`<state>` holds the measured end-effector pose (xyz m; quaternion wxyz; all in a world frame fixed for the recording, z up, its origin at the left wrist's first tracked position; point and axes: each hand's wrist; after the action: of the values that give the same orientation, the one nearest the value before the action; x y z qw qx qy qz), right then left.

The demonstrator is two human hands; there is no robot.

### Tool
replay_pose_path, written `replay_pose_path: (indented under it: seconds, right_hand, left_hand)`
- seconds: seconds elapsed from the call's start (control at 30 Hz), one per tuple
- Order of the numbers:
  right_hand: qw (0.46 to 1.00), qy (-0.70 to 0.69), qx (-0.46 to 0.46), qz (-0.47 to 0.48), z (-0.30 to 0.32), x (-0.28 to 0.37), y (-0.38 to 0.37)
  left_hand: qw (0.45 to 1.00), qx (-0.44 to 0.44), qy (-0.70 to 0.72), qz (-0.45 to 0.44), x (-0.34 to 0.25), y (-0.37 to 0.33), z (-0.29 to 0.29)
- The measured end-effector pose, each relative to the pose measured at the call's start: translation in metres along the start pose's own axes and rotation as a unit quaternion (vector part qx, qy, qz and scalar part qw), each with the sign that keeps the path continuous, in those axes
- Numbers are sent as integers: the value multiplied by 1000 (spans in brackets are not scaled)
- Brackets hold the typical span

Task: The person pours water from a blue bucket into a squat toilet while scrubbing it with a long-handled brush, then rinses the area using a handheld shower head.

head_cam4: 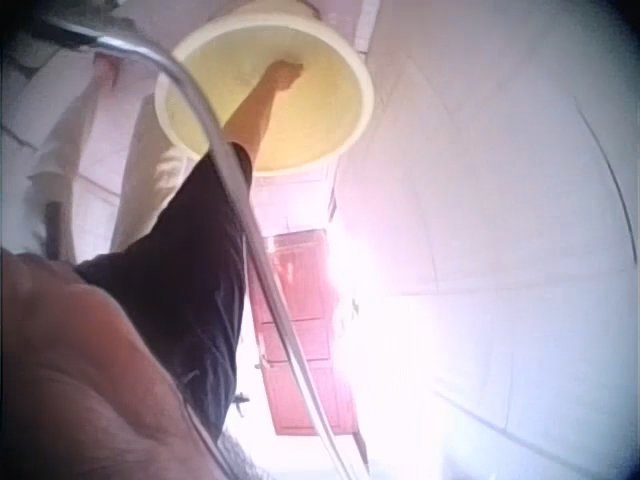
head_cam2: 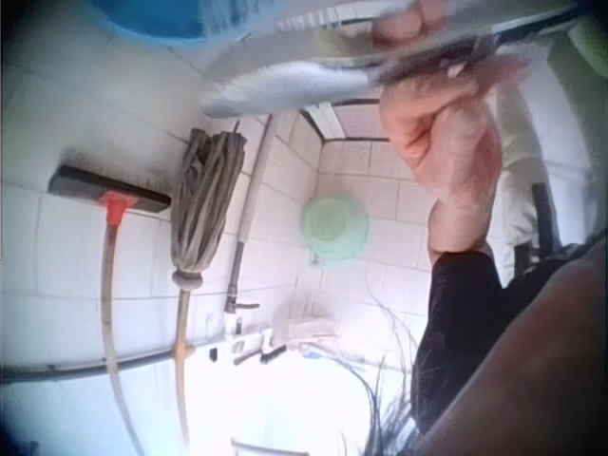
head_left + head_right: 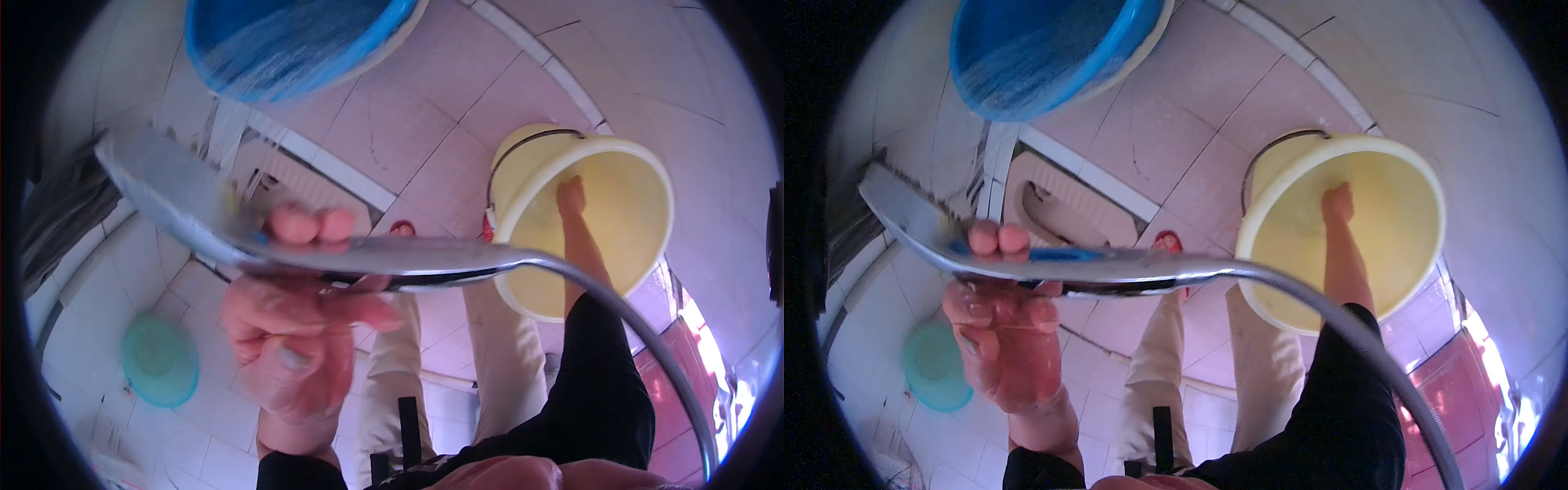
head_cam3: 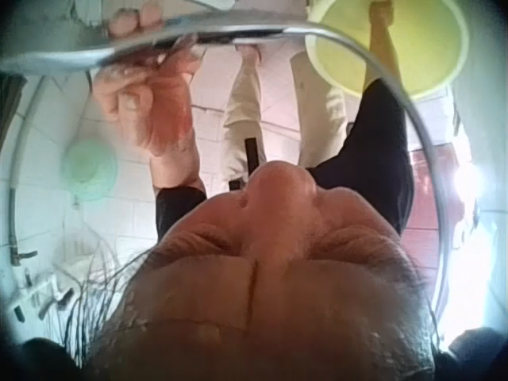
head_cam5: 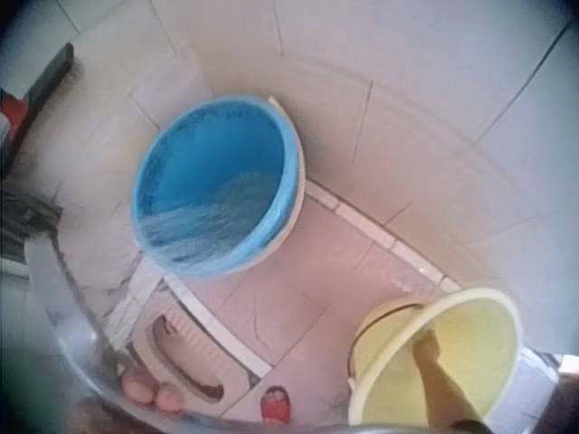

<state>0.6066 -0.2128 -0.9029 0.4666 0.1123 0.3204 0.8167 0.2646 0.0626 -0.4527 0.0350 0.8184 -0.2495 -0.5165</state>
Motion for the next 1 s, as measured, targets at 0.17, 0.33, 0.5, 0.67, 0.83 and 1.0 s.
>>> replay_pose_path:
  seconds: [0.17,0.33,0.5,0.67,0.83,1.0]
  right_hand:
    - [986,75,82,122,-51,45,58]
    - [977,-115,151,94,107,82,128]
    - [909,-102,203,350,186,79,296]
    - [945,-14,42,324,153,94,316]
    - [961,-77,88,252,247,109,322]
    - [902,-115,117,399,333,118,366]
  left_hand:
    - [999,29,9,42,5,-16,-10]
    - [999,-8,43,24,-38,-1,-16]
    - [999,2,26,-31,-64,-4,-30]
    - [993,-1,-58,-106,-102,-6,-51]
    - [980,31,-119,-154,-148,-3,-56]
    - [972,50,-121,-194,-197,-1,-67]
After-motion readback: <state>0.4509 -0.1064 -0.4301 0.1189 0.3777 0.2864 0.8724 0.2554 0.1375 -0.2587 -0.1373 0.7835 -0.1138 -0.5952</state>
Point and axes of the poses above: each hand's wrist, its own y-axis away from the middle knuckle, its own z-axis out of the back of the hand, x = y × z, and after that the axes turned 1 degree about x, right-handed
